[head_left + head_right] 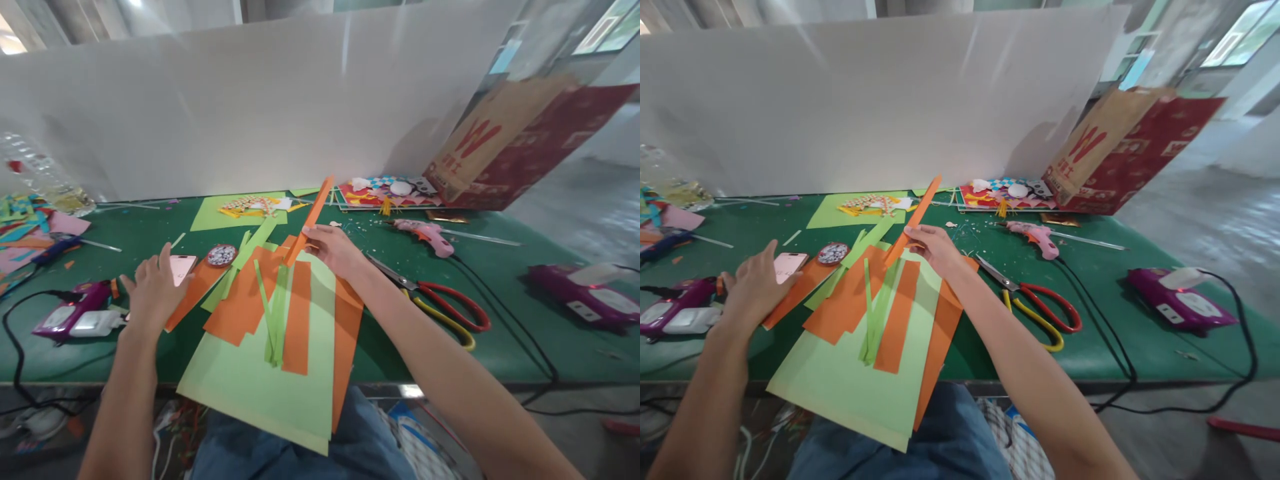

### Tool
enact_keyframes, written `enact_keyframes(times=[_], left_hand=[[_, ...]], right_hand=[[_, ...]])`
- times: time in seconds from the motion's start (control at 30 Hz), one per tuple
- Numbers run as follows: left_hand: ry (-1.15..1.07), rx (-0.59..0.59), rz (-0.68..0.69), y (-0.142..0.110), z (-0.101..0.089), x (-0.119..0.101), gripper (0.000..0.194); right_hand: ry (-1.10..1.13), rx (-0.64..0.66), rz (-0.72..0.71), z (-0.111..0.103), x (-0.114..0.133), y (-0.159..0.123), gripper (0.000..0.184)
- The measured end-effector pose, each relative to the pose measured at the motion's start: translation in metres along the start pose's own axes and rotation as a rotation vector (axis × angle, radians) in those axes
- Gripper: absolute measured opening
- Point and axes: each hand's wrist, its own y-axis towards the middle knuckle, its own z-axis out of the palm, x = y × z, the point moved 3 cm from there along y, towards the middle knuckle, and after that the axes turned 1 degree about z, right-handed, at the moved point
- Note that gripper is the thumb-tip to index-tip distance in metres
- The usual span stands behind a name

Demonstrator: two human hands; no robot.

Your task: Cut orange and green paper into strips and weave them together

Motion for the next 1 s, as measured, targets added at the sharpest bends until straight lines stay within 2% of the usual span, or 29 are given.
enact_keyframes(times=[0.17,0.37,0.5,0.6,0.67,0.7,0.8,0.87,0.9,1.0], left_hand=[[0.017,0.050,-0.025,0.005,0.005,0.005,0.073],[-0.014,0.044,-0.043,0.015,0.009,0.009,0.075],[-0.067,0.078,-0.106,0.015,0.009,0.013,0.085],[-0.136,0.034,-0.129,0.010,0.002,0.009,0.095],[-0.168,-0.061,-0.057,0.009,-0.008,-0.003,0.098],[-0.178,-0.130,-0.017,0.009,-0.014,-0.011,0.093],[-0.277,-0.255,0.199,0.014,-0.027,-0.051,0.064],[-0.454,-0.136,0.415,0.019,-0.026,-0.084,0.045],[-0.538,-0.016,0.515,0.020,-0.021,-0.100,0.041],[-0.710,0.226,0.653,0.015,-0.003,-0.134,0.037]], right_hand=[[-0.010,0.004,0.010,-0.001,-0.001,0.000,0.028],[-0.014,0.019,0.017,0.001,0.000,-0.001,0.029],[-0.018,0.044,0.009,0.002,0.002,-0.002,0.031],[-0.029,0.063,0.004,0.004,0.002,-0.003,0.031],[-0.042,0.079,0.006,0.005,0.001,-0.003,0.031],[-0.050,0.090,0.008,0.006,0.000,-0.003,0.032],[-0.081,0.124,0.003,0.008,-0.002,-0.003,0.034],[-0.109,0.138,-0.011,0.008,-0.003,-0.003,0.034],[-0.126,0.141,-0.020,0.008,-0.004,-0.004,0.034],[-0.182,0.143,-0.050,0.009,-0.004,-0.004,0.033]])
